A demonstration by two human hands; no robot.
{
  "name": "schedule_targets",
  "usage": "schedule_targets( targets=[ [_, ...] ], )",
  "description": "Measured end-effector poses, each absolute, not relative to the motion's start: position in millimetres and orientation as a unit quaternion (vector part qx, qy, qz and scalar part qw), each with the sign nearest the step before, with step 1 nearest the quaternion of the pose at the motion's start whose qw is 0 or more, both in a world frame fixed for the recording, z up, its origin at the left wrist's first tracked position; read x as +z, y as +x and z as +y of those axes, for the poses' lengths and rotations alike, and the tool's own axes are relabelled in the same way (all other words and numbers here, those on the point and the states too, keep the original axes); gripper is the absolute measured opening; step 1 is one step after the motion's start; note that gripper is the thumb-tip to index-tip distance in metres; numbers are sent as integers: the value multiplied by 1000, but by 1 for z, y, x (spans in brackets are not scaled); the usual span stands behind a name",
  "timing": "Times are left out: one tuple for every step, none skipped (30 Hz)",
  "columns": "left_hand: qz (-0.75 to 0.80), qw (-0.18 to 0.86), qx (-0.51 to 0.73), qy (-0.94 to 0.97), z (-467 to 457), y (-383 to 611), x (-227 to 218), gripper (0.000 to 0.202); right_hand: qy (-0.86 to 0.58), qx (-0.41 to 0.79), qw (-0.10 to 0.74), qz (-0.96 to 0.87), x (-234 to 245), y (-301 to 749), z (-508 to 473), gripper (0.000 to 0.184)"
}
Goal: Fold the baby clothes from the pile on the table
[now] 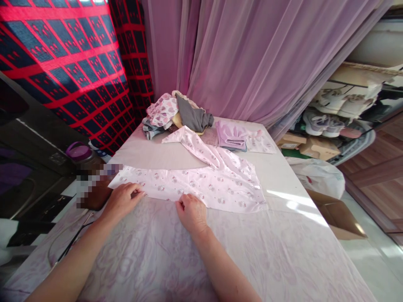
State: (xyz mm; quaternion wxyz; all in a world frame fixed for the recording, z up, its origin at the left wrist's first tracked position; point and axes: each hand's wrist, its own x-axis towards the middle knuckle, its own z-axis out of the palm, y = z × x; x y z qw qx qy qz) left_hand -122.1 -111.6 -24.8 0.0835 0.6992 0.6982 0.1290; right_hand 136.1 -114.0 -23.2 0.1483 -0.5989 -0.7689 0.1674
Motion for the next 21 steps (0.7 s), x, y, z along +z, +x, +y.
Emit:
schedule_targets(
  targets=[
    [699,89,123,699,-111,-126,-23,14,-596,170,161,-768,-23,141,-116,17],
    [702,89,115,697,-110,-128,-21,13,-595,169,175,-766,-24,146,-116,18],
    [708,82,108,694,-110,-127,-18,12,-597,162,191,-762,-24,151,-116,19],
    [713,70,102,690,-111,-124,-16,11,-602,151,206,-757,-25,155,-114,20],
    [716,56,101,689,-112,-118,-13,12,-610,138,217,-750,-26,160,-112,21],
    [714,45,105,691,-114,-109,-11,13,-620,127,222,-742,-27,165,-109,21],
    [704,42,115,699,-116,-97,-10,14,-629,121,221,-736,-29,169,-105,21],
    [686,51,131,714,-118,-84,-10,14,-635,120,215,-732,-31,173,-103,20],
    [662,64,151,731,-119,-70,-11,14,-637,122,207,-732,-33,177,-101,19],
    [635,76,169,750,-120,-56,-13,13,-634,124,199,-737,-35,179,-100,18],
    [612,85,188,764,-120,-43,-15,11,-628,124,193,-744,-37,181,-100,17],
    [591,90,202,775,-120,-33,-19,11,-619,122,190,-752,-38,182,-101,17],
    [573,92,212,787,-119,-25,-22,12,-609,119,188,-761,-38,182,-103,17],
    [557,92,218,796,-117,-21,-26,14,-601,116,186,-769,-39,182,-105,17],
    [544,89,220,805,-115,-18,-30,15,-593,116,183,-775,-39,181,-107,18],
    [532,86,223,812,-113,-19,-33,14,-587,116,181,-781,-38,182,-108,18],
    [522,83,226,819,-111,-21,-37,13,-579,118,177,-787,-38,183,-109,18],
    [513,81,232,823,-110,-24,-40,13,-574,121,173,-791,-37,185,-110,17],
    [505,80,240,825,-109,-27,-42,13,-571,124,171,-794,-37,187,-110,17],
    [498,81,249,827,-109,-30,-44,13,-570,128,169,-794,-36,189,-110,16],
    [493,82,256,828,-110,-32,-45,14,-572,133,168,-791,-36,191,-110,16]
  ],
)
